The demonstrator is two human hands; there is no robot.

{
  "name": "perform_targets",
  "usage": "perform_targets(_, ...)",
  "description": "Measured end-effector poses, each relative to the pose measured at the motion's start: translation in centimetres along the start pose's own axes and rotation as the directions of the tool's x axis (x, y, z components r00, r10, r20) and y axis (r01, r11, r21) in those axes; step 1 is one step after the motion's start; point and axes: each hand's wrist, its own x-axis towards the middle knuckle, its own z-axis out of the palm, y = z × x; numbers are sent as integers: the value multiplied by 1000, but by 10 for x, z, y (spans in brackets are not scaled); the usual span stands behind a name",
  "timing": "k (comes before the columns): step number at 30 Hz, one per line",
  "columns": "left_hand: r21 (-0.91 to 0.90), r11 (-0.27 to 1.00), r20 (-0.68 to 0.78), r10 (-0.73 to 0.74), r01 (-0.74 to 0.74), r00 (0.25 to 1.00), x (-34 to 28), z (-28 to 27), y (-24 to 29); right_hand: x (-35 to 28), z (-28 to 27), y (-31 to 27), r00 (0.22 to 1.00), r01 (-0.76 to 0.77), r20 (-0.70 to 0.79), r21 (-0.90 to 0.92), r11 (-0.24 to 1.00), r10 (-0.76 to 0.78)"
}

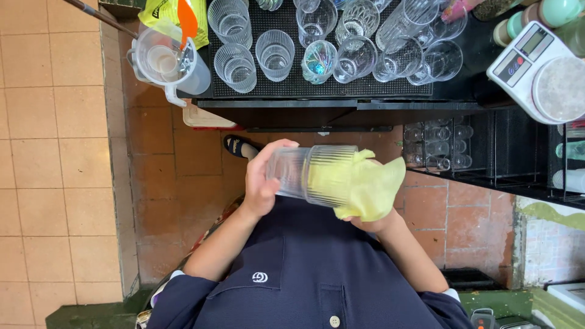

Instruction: Wiping and polishing glass cups using a yellow cloth.

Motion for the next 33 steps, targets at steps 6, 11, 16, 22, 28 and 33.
perform_targets(6, -234, 914, 133, -308, 332, 942, 8, 1, 11, -23, 13, 18, 993, -46, -61, 567, 822, 98)
perform_targets(11, -162, 940, 124, -282, 300, 951, 12, 1, 14, -20, -7, 11, 998, -58, 9, 187, 981, 58)
perform_targets(16, -22, 995, 197, -88, 95, 976, 22, 9, 34, 30, -19, -30, 963, -146, 200, -175, 974, 180)
perform_targets(22, 328, 924, 182, -264, 195, 947, 23, 11, 30, 25, -2, -19, 822, -553, 432, 450, 702, 371)
perform_targets(28, 377, 906, 170, -271, 191, 948, 22, 6, 17, 14, -21, -6, 843, -418, 532, 552, 722, 82)
perform_targets(33, 105, 976, 159, -206, 191, 965, 23, 0, 4, -27, -49, 28, 719, -629, 671, 519, 578, 180)
